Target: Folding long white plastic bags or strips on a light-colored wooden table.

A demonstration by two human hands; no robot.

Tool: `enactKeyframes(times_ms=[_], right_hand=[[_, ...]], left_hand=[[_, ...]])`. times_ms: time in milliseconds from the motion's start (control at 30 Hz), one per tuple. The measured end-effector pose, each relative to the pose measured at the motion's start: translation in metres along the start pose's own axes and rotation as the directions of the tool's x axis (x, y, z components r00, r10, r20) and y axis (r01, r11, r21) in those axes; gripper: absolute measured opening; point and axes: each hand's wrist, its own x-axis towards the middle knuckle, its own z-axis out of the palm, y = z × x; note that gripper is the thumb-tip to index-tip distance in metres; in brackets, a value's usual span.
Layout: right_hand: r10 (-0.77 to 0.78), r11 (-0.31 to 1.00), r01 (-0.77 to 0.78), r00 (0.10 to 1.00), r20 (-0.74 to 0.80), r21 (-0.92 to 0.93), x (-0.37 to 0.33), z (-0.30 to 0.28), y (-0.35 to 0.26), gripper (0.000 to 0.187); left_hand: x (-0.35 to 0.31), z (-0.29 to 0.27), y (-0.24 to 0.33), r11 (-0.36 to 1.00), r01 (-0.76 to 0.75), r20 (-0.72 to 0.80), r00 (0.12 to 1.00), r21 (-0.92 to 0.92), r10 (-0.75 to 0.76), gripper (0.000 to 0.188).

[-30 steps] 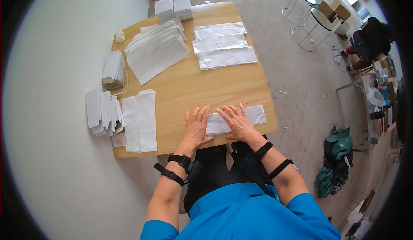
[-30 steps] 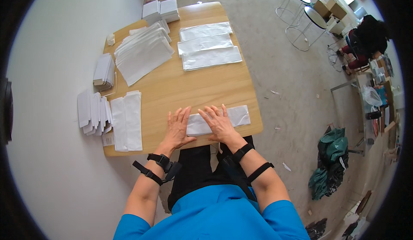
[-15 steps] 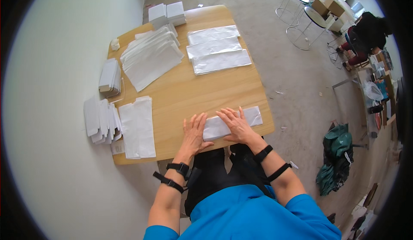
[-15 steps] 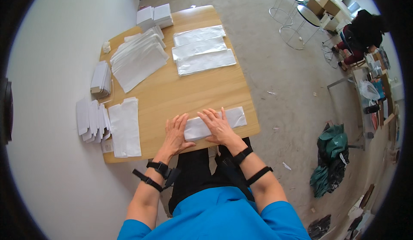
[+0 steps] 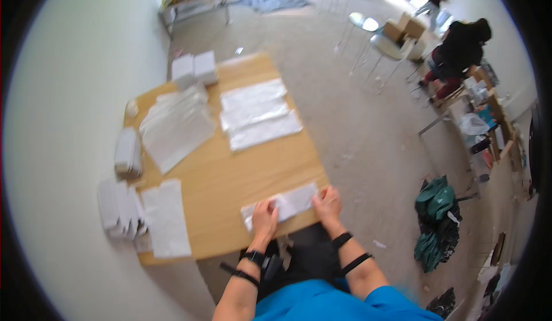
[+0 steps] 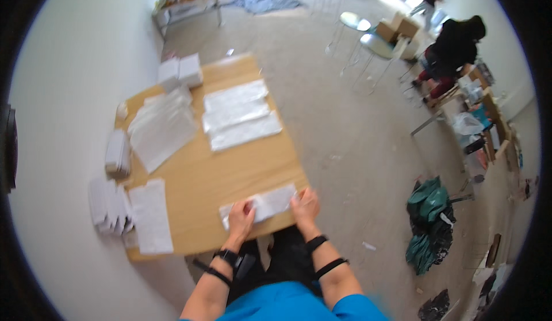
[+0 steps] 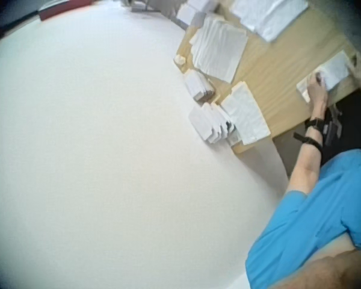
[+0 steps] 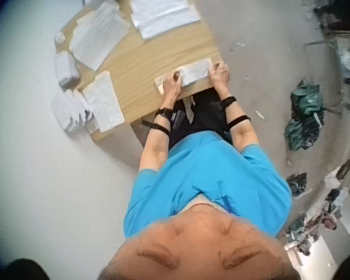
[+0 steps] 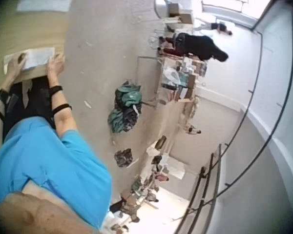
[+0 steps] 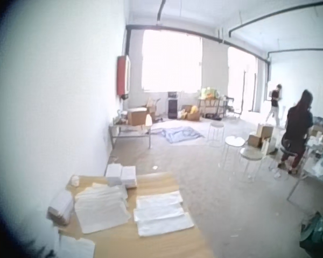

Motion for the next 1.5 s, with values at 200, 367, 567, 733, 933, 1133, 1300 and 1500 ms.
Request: enactKeyframes(times_ms=[200,367,567,733,933,1133,1300,1500], right_hand=[[0.027,0.995,-0.029,0.999,0.022,0.101,-0.017,0.023,0.005,0.015],[-0.082,0.987,0.09,0.995,-0.063,0.135,-0.025,0.017,0.008,0.02],[-0.069,0.832,0.038,0.997,0.034,0.554,-0.017,0.015,0.0,0.024],[-0.142,0.756,0.153,0.987,-0.068,0.637,-0.02,-0.022,-0.04,0.026],[-0.396,0.803,0.393,0.914,-0.092,0.448,-0.059,-0.017,-0.084,0.03],[-0.608,0.68,0.582,0.788,-0.101,0.447,-0.105,0.023,-0.103,0.038],[-0.593,0.664,0.46,0.804,0.04,0.59,-0.114,0.014,-0.101,0.038],[-0.172,0.844,0.076,0.976,0.133,0.531,-0.077,0.015,-0.066,0.015]], left_hand=[[-0.015,-0.007,-0.005,0.996,0.027,0.0,1.0,0.083,-0.027,0.033],[-0.019,-0.006,-0.013,0.997,0.068,0.102,0.992,0.049,-0.072,0.052],[-0.011,-0.001,-0.026,0.989,-0.017,0.138,0.99,0.15,-0.004,0.069],[0.003,-0.008,-0.009,0.999,0.009,0.158,0.987,0.035,-0.014,0.061],[-0.018,-0.048,-0.012,0.699,0.28,0.141,0.958,-0.658,-0.251,0.046],[-0.038,-0.058,0.01,0.612,0.357,0.132,0.915,-0.706,-0.381,0.053],[-0.034,-0.049,-0.032,0.7,0.314,-0.027,0.903,-0.641,-0.43,0.055],[-0.028,-0.055,-0.034,0.925,0.289,-0.193,0.921,-0.249,-0.339,0.059]])
